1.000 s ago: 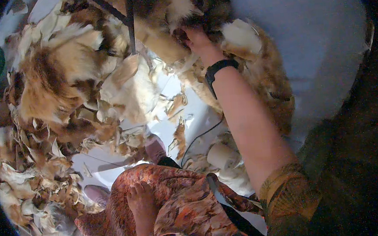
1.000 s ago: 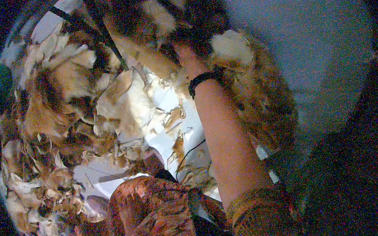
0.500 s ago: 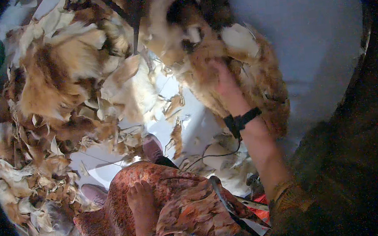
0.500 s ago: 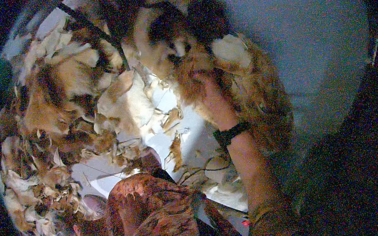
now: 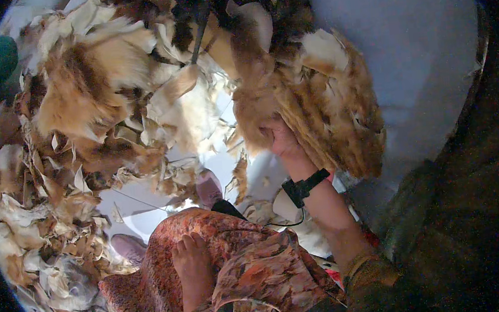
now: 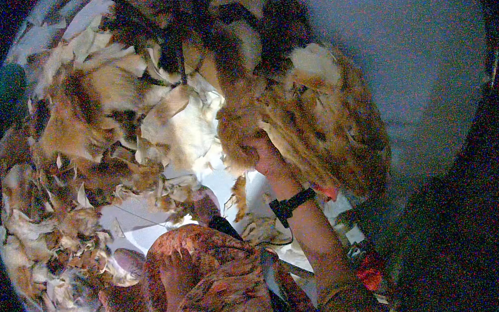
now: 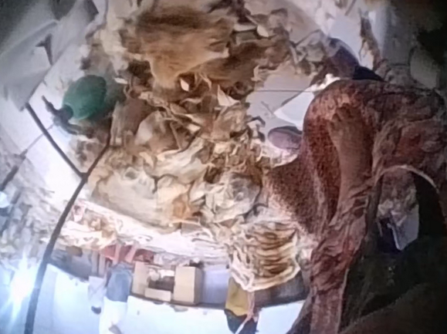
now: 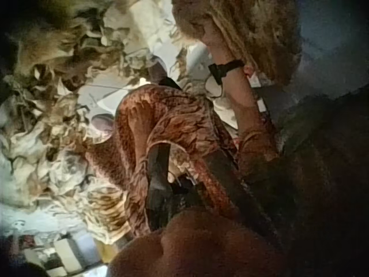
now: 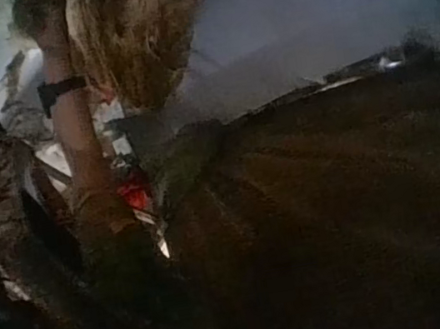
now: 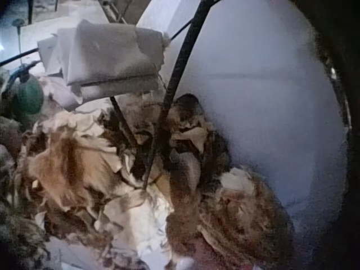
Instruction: Skive and trim fur pelts and leather scraps using a skiving knife.
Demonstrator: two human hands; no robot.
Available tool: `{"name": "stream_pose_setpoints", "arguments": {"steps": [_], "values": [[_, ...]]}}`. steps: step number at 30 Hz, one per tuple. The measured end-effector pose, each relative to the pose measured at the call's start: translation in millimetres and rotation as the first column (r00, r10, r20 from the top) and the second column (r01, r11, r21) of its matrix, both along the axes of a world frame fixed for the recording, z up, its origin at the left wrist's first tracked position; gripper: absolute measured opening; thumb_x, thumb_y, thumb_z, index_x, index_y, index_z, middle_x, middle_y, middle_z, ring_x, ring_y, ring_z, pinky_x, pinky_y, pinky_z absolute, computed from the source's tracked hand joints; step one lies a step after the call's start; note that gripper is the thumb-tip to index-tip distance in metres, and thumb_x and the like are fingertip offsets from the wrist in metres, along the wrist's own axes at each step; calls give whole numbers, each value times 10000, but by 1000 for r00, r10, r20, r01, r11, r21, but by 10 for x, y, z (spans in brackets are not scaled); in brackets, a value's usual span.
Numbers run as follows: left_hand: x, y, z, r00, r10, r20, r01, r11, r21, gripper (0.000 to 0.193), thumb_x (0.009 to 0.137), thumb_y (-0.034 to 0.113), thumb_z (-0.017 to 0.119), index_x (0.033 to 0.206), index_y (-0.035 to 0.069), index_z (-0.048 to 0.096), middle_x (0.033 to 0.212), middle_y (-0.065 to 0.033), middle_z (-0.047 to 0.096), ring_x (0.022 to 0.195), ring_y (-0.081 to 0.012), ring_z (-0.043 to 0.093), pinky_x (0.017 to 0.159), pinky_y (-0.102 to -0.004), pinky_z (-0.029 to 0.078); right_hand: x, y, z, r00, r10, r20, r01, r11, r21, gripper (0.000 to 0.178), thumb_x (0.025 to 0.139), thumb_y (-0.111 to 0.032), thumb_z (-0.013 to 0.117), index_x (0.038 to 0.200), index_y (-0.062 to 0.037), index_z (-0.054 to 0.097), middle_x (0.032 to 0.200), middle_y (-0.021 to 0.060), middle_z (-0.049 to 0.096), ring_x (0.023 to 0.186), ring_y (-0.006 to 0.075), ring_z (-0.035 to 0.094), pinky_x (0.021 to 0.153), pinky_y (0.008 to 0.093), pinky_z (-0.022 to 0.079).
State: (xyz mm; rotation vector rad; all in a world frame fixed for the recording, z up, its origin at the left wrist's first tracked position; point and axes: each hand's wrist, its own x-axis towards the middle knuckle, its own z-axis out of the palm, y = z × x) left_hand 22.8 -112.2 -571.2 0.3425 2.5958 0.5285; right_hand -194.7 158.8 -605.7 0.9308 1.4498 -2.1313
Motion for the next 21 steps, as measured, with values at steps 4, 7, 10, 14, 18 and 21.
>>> {"name": "stream_pose_setpoints", "arguments": {"steps": [4,7,10,14,18,21], "values": [[-90,-45,92,994,-17,105,16,1000,11,287,778,117,542,1031,-19,549,915,-122,544,811,-249,569,709,-359,475,14,-70,-36,998,51,34,-53,997,54,563,686,28,624,1234,-26,505,1182,79,571,1092,219,556,914,345,474],[-144,-16,151,989,-2,146,0,1000,13,282,778,113,541,1027,-21,549,887,-114,536,800,-245,567,707,-356,473,84,137,-272,969,235,76,-244,871,426,552,676,-7,674,1206,-24,519,1146,92,580,1068,216,561,903,336,473],[-129,26,144,983,13,185,-14,1000,1,279,775,109,545,1023,-19,551,879,-111,535,802,-241,568,707,-357,474,137,507,-646,785,571,239,-474,305,826,538,643,-195,792,1101,-28,563,1029,85,635,900,225,631,787,329,509],[-97,-6,111,999,-35,20,35,999,-3,275,766,107,556,1012,-17,555,884,-113,545,822,-238,577,718,-351,479,-282,563,-673,870,487,-81,-107,346,932,521,644,-198,815,1050,-20,542,970,78,578,952,215,568,850,316,459],[-186,2,198,991,-4,131,5,1000,-6,280,762,111,562,1011,-17,558,882,-115,554,835,-237,581,726,-349,481,-1020,111,-423,783,182,-594,372,629,683,539,666,-159,799,1107,-13,526,1059,94,556,1019,187,518,908,300,419],[-198,82,163,972,-17,233,20,1000,-9,295,758,119,566,1019,-17,557,876,-112,557,837,-238,580,730,-354,482,-1378,239,-318,923,369,-110,177,-152,972,505,690,-206,770,1104,-9,558,1062,104,602,940,191,560,834,297,456]]}}
